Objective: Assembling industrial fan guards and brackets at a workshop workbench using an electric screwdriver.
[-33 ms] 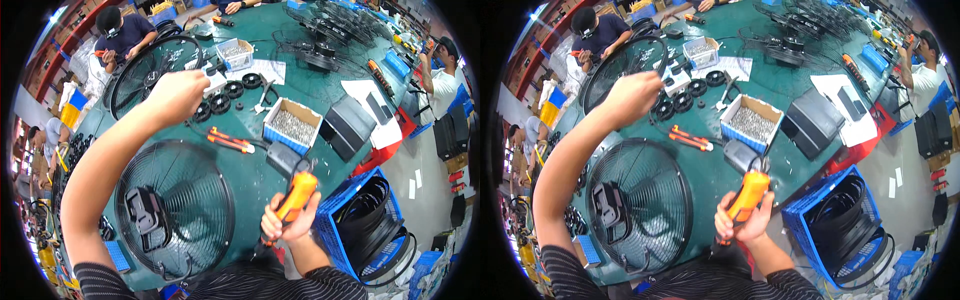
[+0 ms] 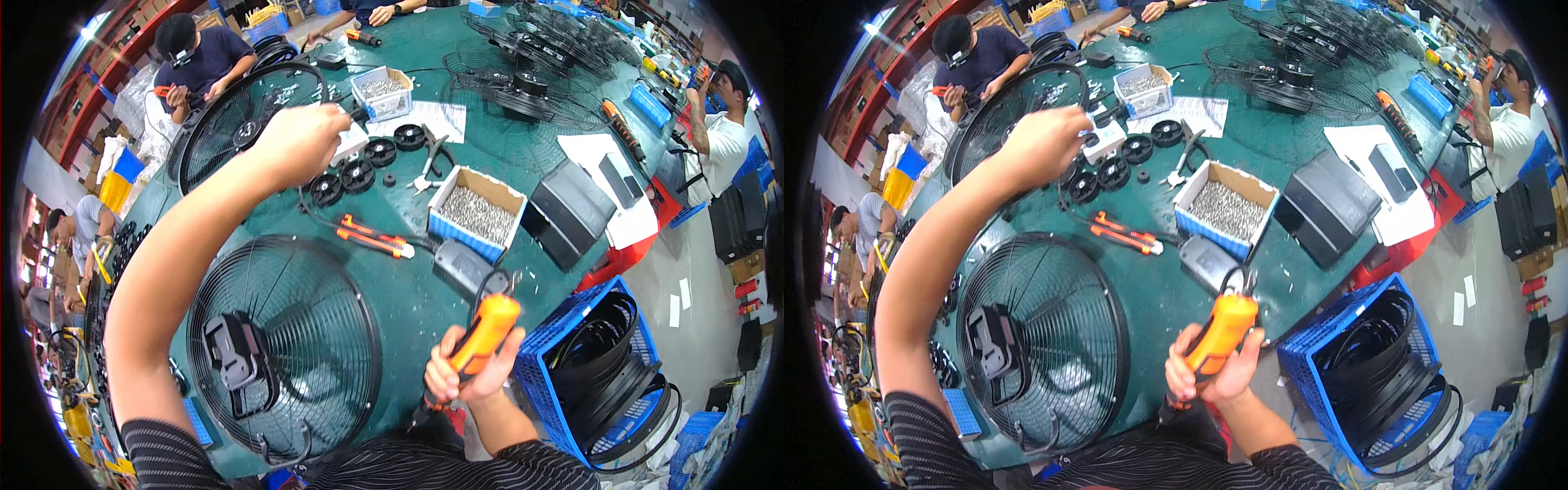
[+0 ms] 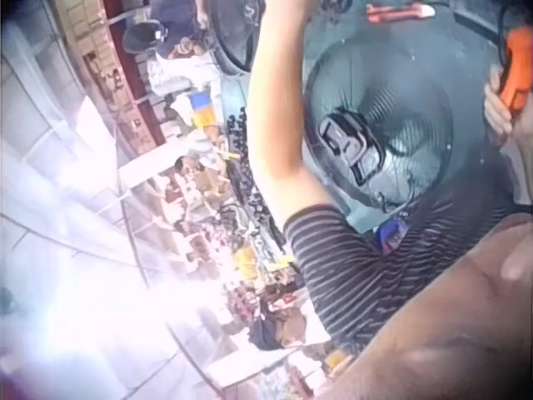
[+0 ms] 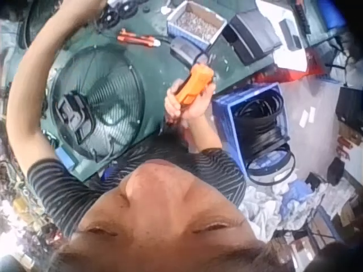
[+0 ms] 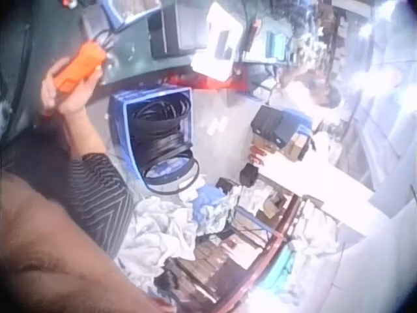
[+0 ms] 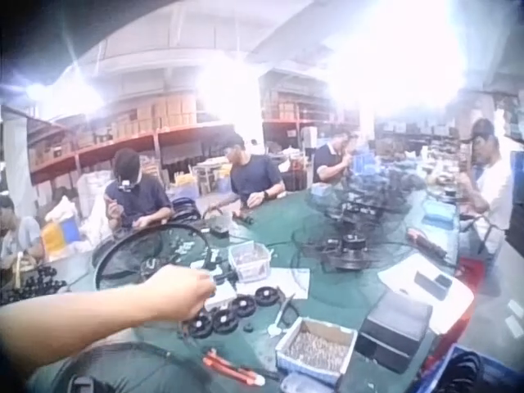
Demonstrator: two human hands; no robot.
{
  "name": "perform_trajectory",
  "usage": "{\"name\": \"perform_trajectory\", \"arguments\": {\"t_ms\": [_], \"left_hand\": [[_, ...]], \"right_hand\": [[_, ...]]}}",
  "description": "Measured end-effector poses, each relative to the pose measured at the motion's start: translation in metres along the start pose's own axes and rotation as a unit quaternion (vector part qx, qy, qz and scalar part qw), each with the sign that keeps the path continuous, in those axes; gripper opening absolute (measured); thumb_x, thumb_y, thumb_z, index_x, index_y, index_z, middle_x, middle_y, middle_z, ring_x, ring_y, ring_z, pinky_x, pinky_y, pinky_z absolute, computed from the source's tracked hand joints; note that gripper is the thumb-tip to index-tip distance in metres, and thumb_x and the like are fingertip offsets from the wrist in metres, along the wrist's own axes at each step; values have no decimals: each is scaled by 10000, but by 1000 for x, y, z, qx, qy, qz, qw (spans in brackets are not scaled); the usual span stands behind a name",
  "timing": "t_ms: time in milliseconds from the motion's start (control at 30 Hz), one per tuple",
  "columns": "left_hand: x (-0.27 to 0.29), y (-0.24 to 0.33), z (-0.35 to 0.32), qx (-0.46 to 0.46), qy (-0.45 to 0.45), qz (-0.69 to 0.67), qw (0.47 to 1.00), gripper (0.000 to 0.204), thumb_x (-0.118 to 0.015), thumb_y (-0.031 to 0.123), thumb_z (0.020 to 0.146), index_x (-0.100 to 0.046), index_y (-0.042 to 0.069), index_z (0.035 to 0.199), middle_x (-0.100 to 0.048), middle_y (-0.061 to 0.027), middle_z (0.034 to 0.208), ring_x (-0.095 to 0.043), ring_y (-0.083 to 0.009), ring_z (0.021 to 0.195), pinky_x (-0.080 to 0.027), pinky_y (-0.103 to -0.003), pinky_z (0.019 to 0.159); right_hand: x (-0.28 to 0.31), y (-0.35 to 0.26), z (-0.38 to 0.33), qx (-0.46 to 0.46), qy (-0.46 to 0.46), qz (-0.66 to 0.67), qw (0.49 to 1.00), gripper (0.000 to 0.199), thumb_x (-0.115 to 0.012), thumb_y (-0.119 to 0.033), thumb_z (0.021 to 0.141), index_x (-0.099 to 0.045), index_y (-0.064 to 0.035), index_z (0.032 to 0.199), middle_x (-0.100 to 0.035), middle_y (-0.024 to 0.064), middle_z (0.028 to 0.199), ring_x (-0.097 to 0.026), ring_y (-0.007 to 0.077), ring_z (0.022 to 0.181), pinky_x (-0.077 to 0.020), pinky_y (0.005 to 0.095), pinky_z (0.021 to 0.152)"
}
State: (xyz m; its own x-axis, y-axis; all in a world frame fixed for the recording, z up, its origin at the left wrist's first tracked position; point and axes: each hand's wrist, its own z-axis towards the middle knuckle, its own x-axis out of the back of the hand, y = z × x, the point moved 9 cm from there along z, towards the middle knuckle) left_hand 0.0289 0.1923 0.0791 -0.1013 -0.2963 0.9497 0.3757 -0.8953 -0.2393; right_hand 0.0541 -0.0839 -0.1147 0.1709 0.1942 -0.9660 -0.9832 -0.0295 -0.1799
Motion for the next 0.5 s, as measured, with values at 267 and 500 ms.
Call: {"name": "perform_trajectory", "arguments": {"t_ms": [267, 500], "left_hand": [[-151, -129, 165, 179, -30, -99, 978, 316, -542, 46, 838, -702, 26, 1110, -704, -217, 1028, -677, -365, 981, -521, -427, 876], [-231, -156, 206, 198, -143, -88, 966, 547, -740, 134, 748, -634, 75, 1281, -644, -196, 1256, -606, -339, 1186, -474, -395, 1022]], "right_hand": [[2, -1, -14, 3, -9, 21, 1000, 940, -555, -843, 752, -527, 3, 1161, -523, 79, 727, -518, 175, 587, -441, 308, 551], [15, 4, -15, -24, 137, -33, 990, 949, -631, -866, 659, -597, 15, 1012, -597, 66, 775, -620, 177, 657, -489, 265, 603]]}}
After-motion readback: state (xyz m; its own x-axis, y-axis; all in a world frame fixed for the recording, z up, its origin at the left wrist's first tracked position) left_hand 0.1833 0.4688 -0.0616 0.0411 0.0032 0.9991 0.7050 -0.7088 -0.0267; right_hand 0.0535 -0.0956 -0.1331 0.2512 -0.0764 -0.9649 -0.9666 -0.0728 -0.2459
